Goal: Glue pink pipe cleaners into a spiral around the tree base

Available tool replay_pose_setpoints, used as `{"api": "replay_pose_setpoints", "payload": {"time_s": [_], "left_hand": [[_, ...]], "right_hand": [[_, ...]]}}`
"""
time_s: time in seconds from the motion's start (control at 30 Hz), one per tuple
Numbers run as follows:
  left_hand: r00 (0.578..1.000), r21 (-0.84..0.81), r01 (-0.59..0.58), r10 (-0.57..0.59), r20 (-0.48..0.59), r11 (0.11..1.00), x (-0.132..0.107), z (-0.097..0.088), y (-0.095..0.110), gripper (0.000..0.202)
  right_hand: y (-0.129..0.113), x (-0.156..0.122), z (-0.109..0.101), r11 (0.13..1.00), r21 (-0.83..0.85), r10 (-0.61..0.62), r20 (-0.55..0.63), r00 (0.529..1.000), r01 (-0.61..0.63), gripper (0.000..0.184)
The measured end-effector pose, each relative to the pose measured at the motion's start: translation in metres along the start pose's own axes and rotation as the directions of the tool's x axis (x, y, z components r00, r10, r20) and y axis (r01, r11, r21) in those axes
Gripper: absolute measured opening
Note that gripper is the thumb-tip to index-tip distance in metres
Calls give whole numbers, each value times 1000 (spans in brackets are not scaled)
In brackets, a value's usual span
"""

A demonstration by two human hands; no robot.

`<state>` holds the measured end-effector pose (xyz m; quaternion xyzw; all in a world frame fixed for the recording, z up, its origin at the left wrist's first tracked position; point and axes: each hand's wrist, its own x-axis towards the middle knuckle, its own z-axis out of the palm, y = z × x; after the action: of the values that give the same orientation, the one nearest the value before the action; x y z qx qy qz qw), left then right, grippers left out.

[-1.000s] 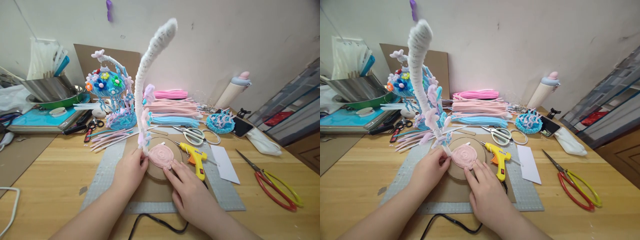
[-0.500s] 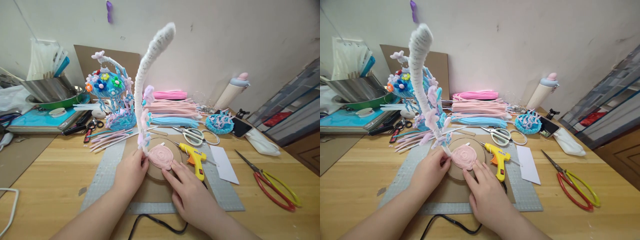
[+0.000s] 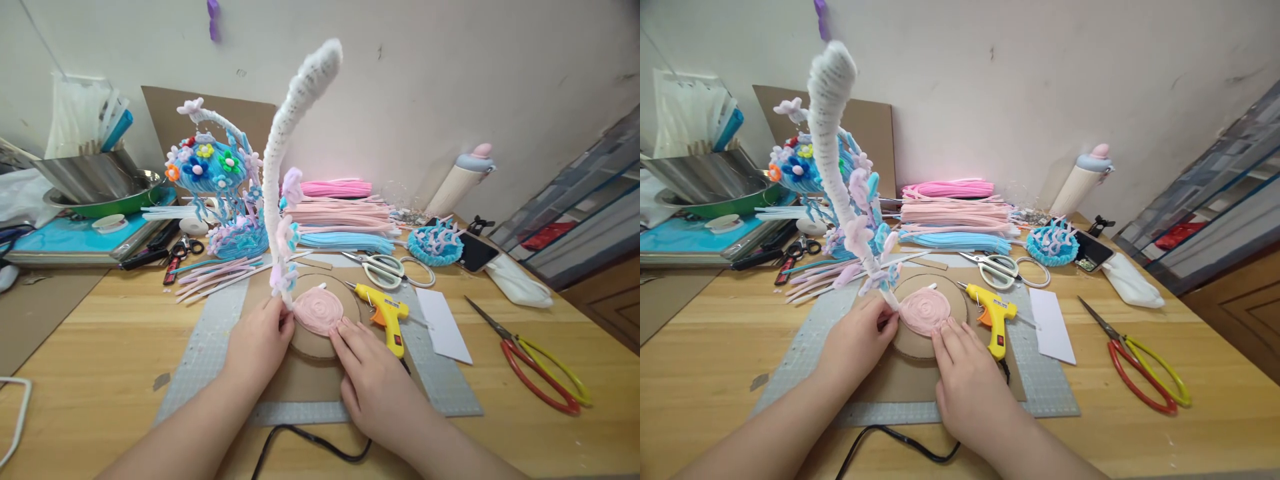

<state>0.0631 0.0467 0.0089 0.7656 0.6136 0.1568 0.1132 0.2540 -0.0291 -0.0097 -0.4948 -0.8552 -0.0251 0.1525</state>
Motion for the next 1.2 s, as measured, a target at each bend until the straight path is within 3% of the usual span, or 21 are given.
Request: {"api": "replay_pose_setpoints", "payload": {"time_s": [0.37, 0.57, 0.77, 1.03, 1.1, 1.2], "left_hand": [[1000, -10, 2, -2, 14, 1000, -1, -1, 0, 7], [1000, -5, 8, -8, 21, 1000, -1, -1, 0, 7], [999, -14, 12, -12, 32, 1000, -1, -3, 1, 7], [999, -14, 17, -16, 28, 1000, 0, -1, 1, 6], [1000, -20, 10, -9, 29, 1000, 0, -1, 0, 6], [999, -29, 3, -2, 32, 1000, 0, -1, -1, 7]], "right_hand": [[7, -5, 6, 966, 208, 171, -53, 984, -156, 65], [8, 0, 9, 948, 281, 193, -128, 973, -152, 52], [3, 2, 6, 886, 408, 313, -177, 933, -220, 39], [1, -3, 3, 870, 485, 179, -156, 971, -82, 33], [1, -2, 2, 849, 521, 229, -205, 951, -92, 28], [4, -3, 3, 790, 591, 383, -265, 885, -165, 13]]}}
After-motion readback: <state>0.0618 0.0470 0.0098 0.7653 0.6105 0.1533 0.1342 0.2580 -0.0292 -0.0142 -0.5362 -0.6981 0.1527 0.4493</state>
